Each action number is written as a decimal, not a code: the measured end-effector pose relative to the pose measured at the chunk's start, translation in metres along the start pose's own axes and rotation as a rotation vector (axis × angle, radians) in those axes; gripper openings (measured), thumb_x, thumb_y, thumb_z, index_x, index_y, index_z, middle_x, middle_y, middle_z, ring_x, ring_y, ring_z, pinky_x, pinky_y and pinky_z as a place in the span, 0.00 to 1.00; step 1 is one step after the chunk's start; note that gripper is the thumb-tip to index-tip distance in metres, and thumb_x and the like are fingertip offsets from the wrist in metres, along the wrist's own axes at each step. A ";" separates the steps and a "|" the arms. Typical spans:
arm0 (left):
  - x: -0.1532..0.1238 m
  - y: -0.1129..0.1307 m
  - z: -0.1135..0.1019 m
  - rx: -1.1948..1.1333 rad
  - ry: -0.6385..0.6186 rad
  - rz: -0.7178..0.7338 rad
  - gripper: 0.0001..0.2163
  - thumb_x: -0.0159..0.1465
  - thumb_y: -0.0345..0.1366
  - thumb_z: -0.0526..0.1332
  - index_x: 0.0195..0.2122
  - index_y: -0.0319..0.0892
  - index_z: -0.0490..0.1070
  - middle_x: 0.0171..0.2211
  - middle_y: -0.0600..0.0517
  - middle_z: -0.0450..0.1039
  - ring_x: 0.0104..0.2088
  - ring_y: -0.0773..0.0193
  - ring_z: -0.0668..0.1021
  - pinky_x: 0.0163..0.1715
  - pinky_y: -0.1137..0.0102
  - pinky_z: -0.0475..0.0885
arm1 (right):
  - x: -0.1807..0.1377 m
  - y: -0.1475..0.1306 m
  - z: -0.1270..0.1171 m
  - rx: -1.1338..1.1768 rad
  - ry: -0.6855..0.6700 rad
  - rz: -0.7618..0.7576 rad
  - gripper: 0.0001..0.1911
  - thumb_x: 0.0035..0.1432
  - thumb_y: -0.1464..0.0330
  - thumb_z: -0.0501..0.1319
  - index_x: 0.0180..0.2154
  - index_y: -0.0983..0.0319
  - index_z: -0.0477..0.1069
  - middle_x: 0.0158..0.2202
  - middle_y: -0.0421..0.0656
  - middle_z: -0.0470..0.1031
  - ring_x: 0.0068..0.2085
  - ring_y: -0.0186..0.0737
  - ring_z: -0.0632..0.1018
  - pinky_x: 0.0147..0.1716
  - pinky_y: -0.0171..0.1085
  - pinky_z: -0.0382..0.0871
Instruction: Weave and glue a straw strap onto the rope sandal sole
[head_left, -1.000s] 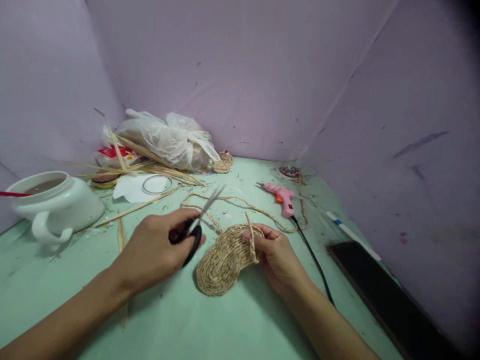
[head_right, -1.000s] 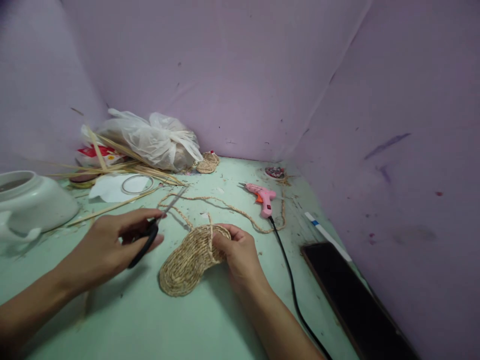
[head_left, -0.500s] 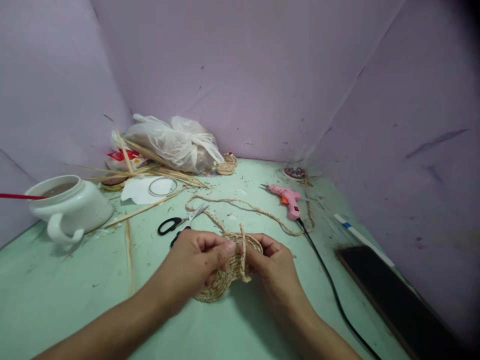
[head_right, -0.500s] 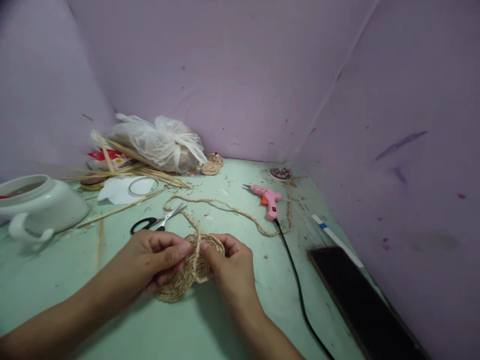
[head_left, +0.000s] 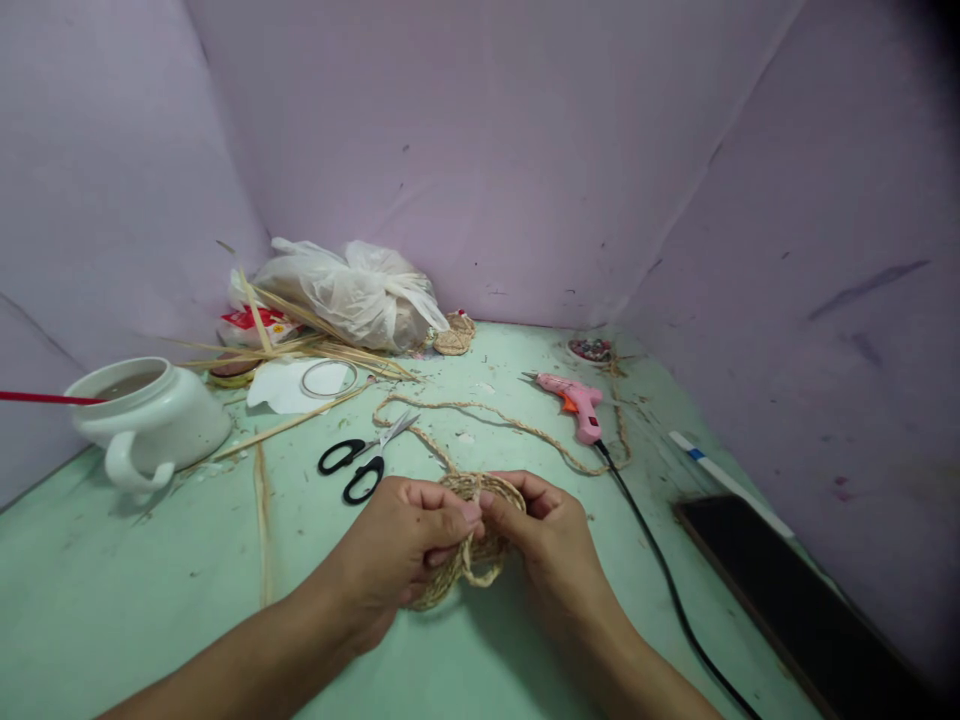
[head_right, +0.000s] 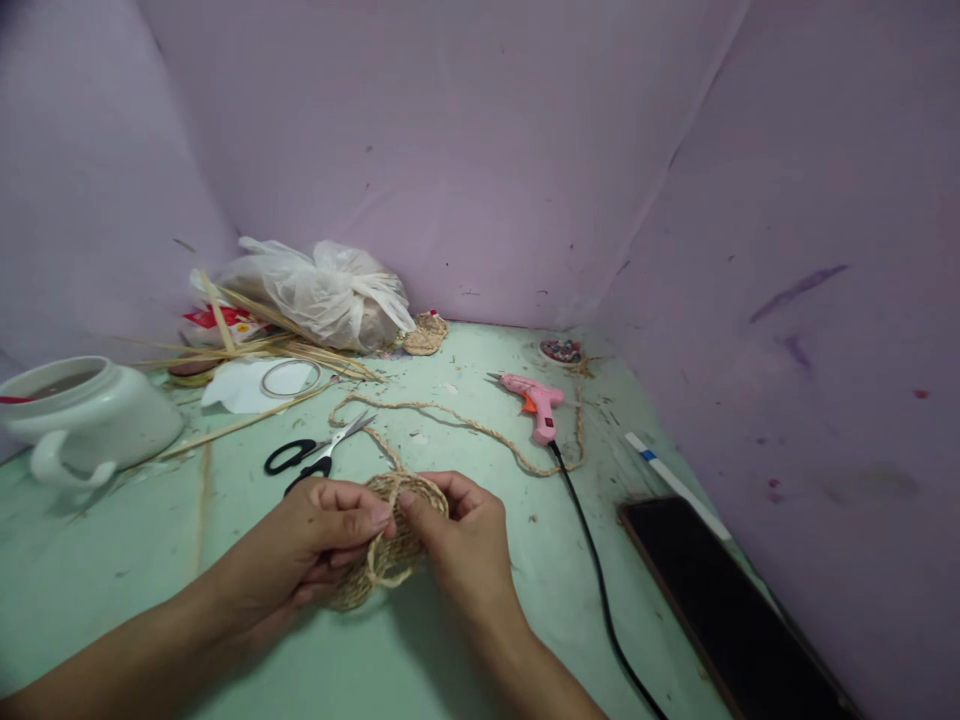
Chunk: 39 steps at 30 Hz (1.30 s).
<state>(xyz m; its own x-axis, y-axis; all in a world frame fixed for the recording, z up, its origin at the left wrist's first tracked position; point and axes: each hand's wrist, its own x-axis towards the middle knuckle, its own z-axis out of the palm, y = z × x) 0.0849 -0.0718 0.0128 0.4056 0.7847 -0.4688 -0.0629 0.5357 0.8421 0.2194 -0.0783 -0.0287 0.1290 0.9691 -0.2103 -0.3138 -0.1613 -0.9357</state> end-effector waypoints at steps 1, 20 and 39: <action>0.002 0.000 0.000 0.028 0.028 -0.011 0.15 0.44 0.43 0.66 0.15 0.38 0.64 0.08 0.61 0.52 0.09 0.80 0.50 0.08 0.78 0.40 | 0.000 0.000 0.000 0.008 -0.012 0.001 0.12 0.36 0.66 0.70 0.27 0.64 0.76 0.20 0.40 0.75 0.22 0.33 0.72 0.24 0.33 0.65; -0.003 0.002 0.005 0.401 0.124 -0.008 0.22 0.56 0.46 0.54 0.09 0.41 0.58 0.06 0.57 0.55 0.08 0.74 0.55 0.10 0.75 0.48 | -0.003 -0.002 0.001 -0.001 0.014 0.029 0.11 0.35 0.65 0.71 0.25 0.64 0.76 0.20 0.40 0.76 0.21 0.33 0.72 0.22 0.32 0.64; 0.025 0.018 -0.089 1.800 0.475 0.214 0.10 0.54 0.27 0.50 0.35 0.41 0.66 0.33 0.44 0.72 0.33 0.53 0.75 0.25 0.68 0.60 | 0.013 -0.002 -0.008 0.080 0.023 0.146 0.11 0.33 0.67 0.71 0.23 0.66 0.76 0.19 0.40 0.74 0.22 0.33 0.72 0.23 0.31 0.64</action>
<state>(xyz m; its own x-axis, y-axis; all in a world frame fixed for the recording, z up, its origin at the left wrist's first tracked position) 0.0123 -0.0144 -0.0072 0.2471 0.9648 -0.0904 0.9679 -0.2502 -0.0239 0.2295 -0.0672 -0.0319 0.0974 0.9317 -0.3500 -0.4049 -0.2842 -0.8691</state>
